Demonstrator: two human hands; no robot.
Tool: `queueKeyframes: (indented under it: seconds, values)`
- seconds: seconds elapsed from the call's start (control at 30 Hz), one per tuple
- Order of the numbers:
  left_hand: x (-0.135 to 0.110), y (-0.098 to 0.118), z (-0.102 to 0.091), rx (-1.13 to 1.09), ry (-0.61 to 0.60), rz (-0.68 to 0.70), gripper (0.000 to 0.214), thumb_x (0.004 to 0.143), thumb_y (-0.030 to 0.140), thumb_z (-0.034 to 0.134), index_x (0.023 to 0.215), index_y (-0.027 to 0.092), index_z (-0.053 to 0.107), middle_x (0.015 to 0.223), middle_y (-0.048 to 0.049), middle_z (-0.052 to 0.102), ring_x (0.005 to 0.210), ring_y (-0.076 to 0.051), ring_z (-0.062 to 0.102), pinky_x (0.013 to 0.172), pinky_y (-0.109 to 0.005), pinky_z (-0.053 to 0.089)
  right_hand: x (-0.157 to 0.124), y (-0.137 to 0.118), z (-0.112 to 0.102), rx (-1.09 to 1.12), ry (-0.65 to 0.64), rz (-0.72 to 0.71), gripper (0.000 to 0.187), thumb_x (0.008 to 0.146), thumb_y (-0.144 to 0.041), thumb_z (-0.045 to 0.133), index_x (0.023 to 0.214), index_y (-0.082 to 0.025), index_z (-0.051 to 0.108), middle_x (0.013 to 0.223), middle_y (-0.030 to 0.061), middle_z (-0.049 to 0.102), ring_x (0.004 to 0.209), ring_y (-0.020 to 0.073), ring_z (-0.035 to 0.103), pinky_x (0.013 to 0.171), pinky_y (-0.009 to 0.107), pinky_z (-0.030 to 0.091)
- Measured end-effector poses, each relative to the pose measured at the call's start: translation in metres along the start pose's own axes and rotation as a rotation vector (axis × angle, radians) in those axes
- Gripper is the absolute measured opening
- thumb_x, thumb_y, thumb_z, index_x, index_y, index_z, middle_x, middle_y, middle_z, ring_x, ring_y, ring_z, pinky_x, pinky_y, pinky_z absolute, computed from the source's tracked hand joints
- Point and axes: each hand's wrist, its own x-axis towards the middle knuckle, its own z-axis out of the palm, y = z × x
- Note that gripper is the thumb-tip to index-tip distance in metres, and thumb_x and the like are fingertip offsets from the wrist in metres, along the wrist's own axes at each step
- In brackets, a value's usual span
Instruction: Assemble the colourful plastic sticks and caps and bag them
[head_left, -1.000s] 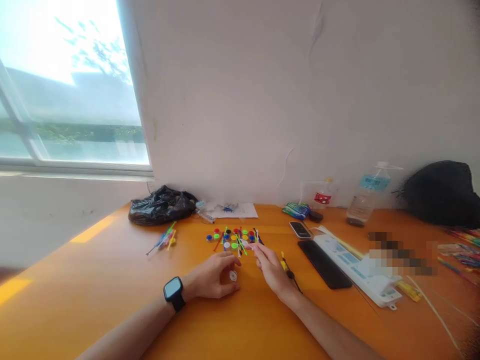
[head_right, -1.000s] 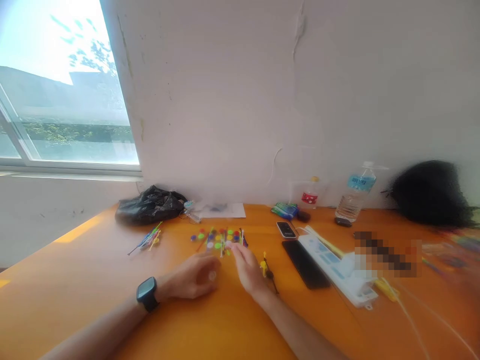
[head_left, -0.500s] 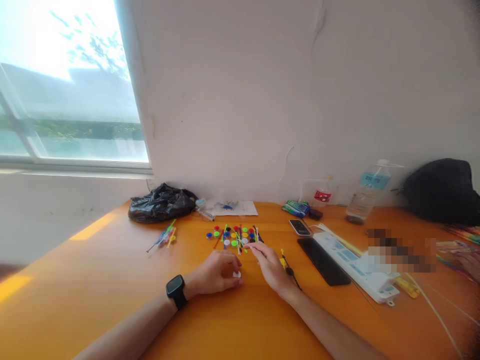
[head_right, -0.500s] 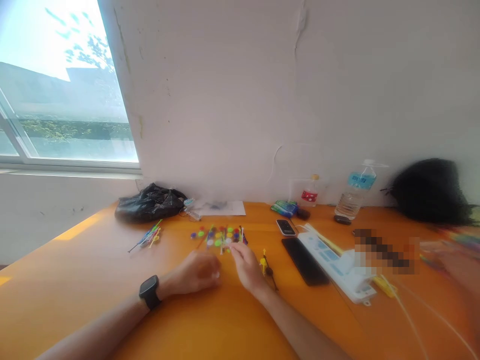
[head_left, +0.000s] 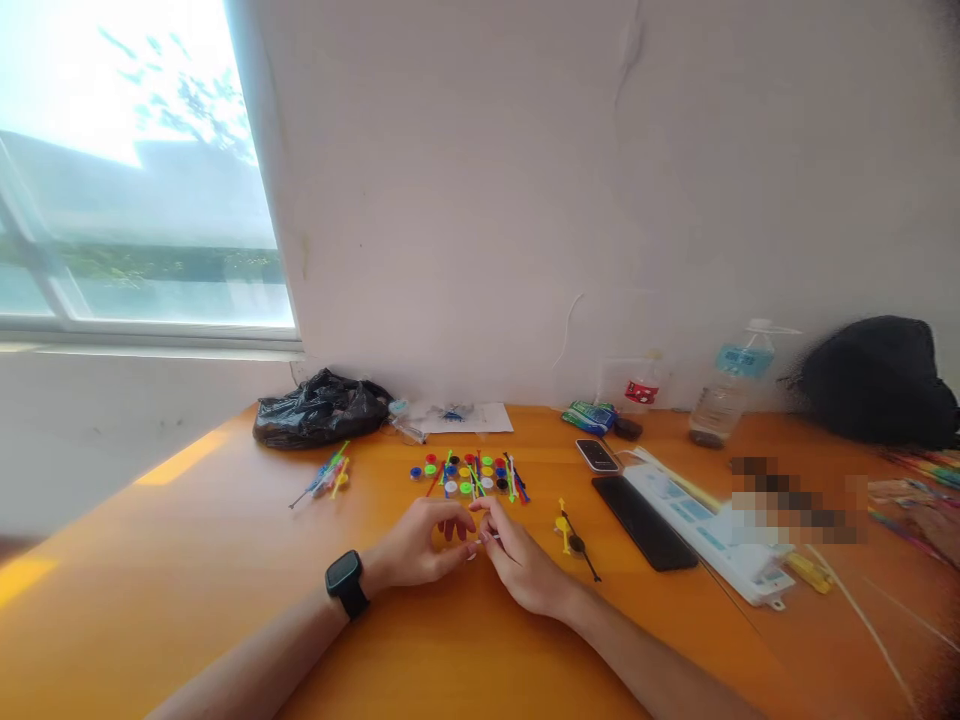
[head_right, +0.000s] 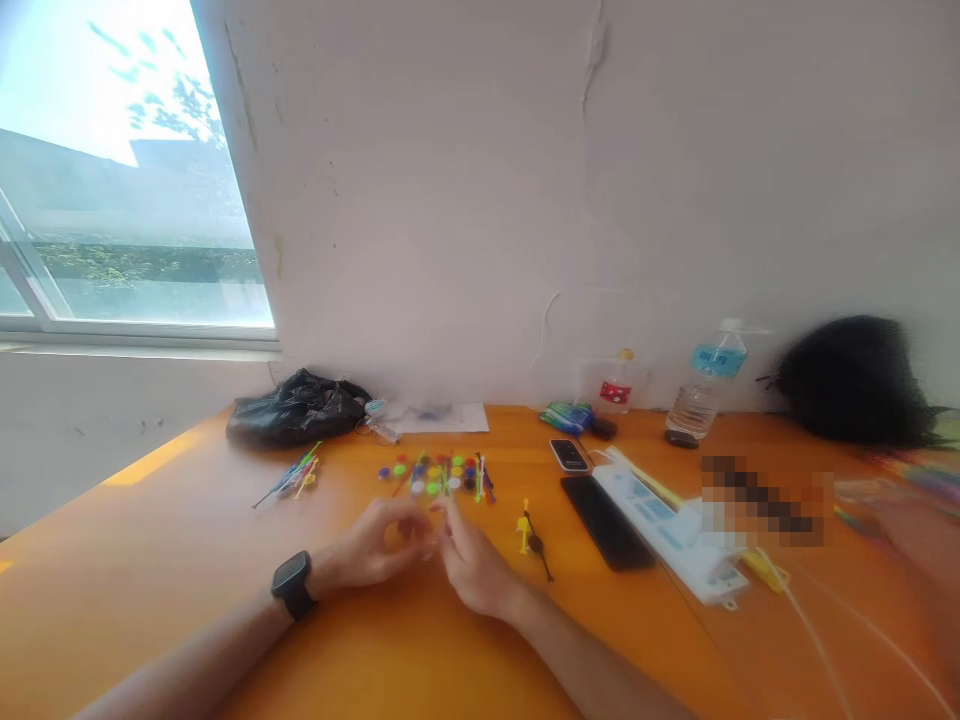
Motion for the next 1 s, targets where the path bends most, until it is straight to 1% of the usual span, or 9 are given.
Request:
queueKeyframes:
  seconds: [0.07,0.23,0.33,0.5,0.6,0.73,0.87,1.0]
  values:
    - [-0.001,-0.002,0.001,0.030,-0.032,0.008,0.012,0.092,0.030,0.069,0.097,0.020,0.075,0.086,-0.0036,0.073,0.072,-0.014,0.060,0.068,-0.025,0.047,0.000,0.003,0.002,-0.005,-0.008,-0.002,0.032,0.105,-0.026,0.044,0.136,-0.024,0.050,0.087,-0.0010,0.058,0.076,0.0176,0.054,0.076,0.030,0.044]
    - [0.000,-0.008,0.001,0.113,-0.033,0.022,0.008,0.087,0.027,0.072,0.086,0.020,0.075,0.079,-0.0026,0.072,0.068,-0.014,0.059,0.063,-0.024,0.044,0.001,0.006,0.004,-0.010,-0.004,0.004,0.025,0.102,-0.023,0.048,0.125,-0.024,0.056,0.085,-0.0003,0.061,0.074,0.0170,0.057,0.070,0.028,0.043]
    - [0.000,-0.009,0.001,0.116,-0.029,0.024,0.008,0.088,0.028,0.072,0.086,0.020,0.075,0.080,-0.0031,0.073,0.071,-0.015,0.062,0.065,-0.025,0.046,0.002,0.006,0.004,-0.029,0.020,0.012,0.021,0.099,-0.020,0.051,0.118,-0.023,0.058,0.084,0.0000,0.063,0.073,0.0170,0.058,0.068,0.027,0.042]
    - [0.001,-0.010,0.001,0.088,-0.036,0.021,0.017,0.093,0.031,0.067,0.082,0.021,0.075,0.082,-0.0046,0.073,0.072,-0.015,0.064,0.067,-0.024,0.049,0.005,0.004,0.004,-0.059,0.038,0.039,0.018,0.095,-0.019,0.053,0.111,-0.022,0.060,0.079,-0.0008,0.063,0.069,0.0164,0.057,0.064,0.026,0.039]
    - [0.001,-0.011,0.001,0.130,-0.059,0.069,0.019,0.094,0.031,0.065,0.081,0.022,0.075,0.082,-0.0047,0.073,0.073,-0.015,0.065,0.069,-0.025,0.050,0.005,0.003,0.004,-0.072,0.035,0.036,0.017,0.094,-0.019,0.054,0.108,-0.022,0.062,0.077,-0.0013,0.063,0.066,0.0154,0.056,0.061,0.026,0.037]
    - [0.002,-0.009,-0.003,0.269,-0.074,0.163,0.023,0.095,0.030,0.062,0.075,0.024,0.071,0.081,-0.0052,0.072,0.073,-0.017,0.064,0.069,-0.028,0.048,0.005,0.003,0.005,-0.072,0.028,0.044,0.016,0.094,-0.020,0.054,0.107,-0.021,0.063,0.074,-0.0017,0.062,0.064,0.0147,0.053,0.059,0.026,0.035]
    - [0.003,-0.005,-0.005,0.320,-0.099,0.241,0.016,0.093,0.028,0.062,0.080,0.026,0.072,0.081,-0.0061,0.073,0.076,-0.020,0.066,0.075,-0.032,0.050,0.005,0.001,0.004,-0.051,0.030,0.047,0.015,0.094,-0.021,0.055,0.105,-0.021,0.064,0.074,-0.0015,0.062,0.064,0.0146,0.052,0.059,0.025,0.035]
    - [0.003,-0.002,-0.005,0.330,-0.130,0.262,0.011,0.090,0.027,0.063,0.083,0.027,0.072,0.082,-0.0056,0.073,0.077,-0.021,0.066,0.076,-0.033,0.050,0.006,0.002,0.003,-0.052,0.028,0.043,0.016,0.093,-0.021,0.056,0.106,-0.021,0.065,0.072,-0.0024,0.059,0.064,0.0145,0.051,0.060,0.025,0.035]
